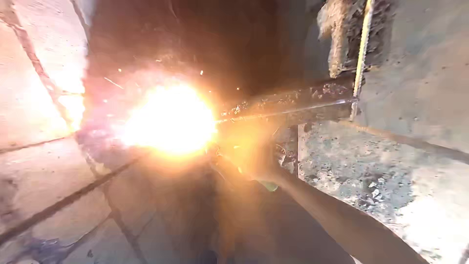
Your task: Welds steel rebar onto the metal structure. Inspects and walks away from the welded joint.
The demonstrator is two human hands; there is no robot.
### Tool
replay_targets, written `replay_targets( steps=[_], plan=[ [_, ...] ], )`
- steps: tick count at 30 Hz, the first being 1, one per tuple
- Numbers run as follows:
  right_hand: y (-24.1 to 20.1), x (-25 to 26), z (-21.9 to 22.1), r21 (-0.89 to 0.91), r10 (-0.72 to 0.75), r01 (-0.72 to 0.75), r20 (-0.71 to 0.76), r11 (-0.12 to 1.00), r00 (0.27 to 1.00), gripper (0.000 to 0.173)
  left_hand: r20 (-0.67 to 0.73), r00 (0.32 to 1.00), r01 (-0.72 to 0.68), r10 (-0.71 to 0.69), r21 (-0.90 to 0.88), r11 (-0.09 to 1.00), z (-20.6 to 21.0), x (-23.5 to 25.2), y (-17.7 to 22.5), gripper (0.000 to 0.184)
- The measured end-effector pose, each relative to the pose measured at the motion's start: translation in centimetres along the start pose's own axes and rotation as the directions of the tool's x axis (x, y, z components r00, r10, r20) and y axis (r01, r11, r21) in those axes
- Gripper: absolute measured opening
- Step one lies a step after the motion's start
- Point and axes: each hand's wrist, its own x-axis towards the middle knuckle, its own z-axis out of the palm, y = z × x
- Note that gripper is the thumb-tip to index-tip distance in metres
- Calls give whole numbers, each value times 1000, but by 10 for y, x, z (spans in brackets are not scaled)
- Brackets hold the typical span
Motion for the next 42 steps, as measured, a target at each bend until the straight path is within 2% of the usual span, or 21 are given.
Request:
replay_targets(
  steps=[3, 5, 7, 8, 9, 11, 14, 17, 21, 25, 27, 29, 32, 35, 38, 40, 42],
  plan=[
    [6, 6, 2, 7, -7, 8, -12, 1000, 1000, 47, -40, 999, 17, -16, 26, 1000, 26, 19, -33, 50],
    [7, 8, 2, 19, 2, -2, -1, 1000, 1000, 47, -13, 999, 35, -35, -37, 999, 31, 22, -39, 49],
    [5, 6, 1, 5, 20, -20, 0, 1000, 1000, 48, 12, 996, 90, -90, -26, 996, 23, 17, -24, 49],
    [2, 3, 1, -9, 42, -42, -15, 999, 999, 48, 86, 986, 149, -145, -34, 988, 6, 11, -5, 49],
    [0, 0, -1, -13, 67, -67, -10, 998, 998, 49, 70, 987, 148, -145, -35, 988, -1, 6, 6, 49],
    [3, 0, -1, 0, 67, -67, 2, 998, 998, 54, -34, 998, 48, -49, -45, 998, -4, -3, 13, 47],
    [6, 4, 2, 4, 8, -8, -9, 1000, 1000, 48, 44, 993, 106, -107, 21, 994, -17, -7, 30, 49],
    [7, 7, 3, 40, -8, 9, -32, 999, 999, 44, -12, 997, 70, -70, 31, 997, -3, -1, 10, 51],
    [-6, -9, 2, -33, 27, -30, -101, 999, 995, 42, -58, 997, -48, 48, -5, 999, 1, 2, 2, 45],
    [1, 4, 2, 3, 30, -30, -22, 1000, 999, 48, 21, 998, 63, -64, 41, 997, 2, 5, -4, 52],
    [0, 2, 2, 12, -5, 5, -77, 1000, 997, 43, -49, 999, 10, -9, 23, 1000, 13, 12, -19, 49],
    [-6, -7, 3, -38, -9, 4, -146, 999, 989, 39, -11, 1000, -2, 1, -57, 998, 3, 6, -7, 45],
    [1, 5, 4, -13, 24, -25, -53, 1000, 998, 48, 32, 996, 81, -79, -60, 995, -8, -1, 14, 49],
    [5, 9, 5, 50, 1, 1, -57, 999, 998, 44, -1, 999, 55, -55, 1, 999, -5, 0, 9, 52],
    [5, 8, 4, 33, 17, -16, -24, 999, 1000, 46, -36, 999, 25, -27, -40, 999, -1, 1, 6, 50],
    [4, 9, 3, 20, 22, -22, -20, 1000, 1000, 47, 19, 997, 80, -79, -72, 994, 0, 5, 4, 48],
    [4, 8, 4, 19, 13, -13, -26, 1000, 1000, 48, -1, 998, 57, -57, -47, 997, 6, 8, -3, 46]
  ],
)
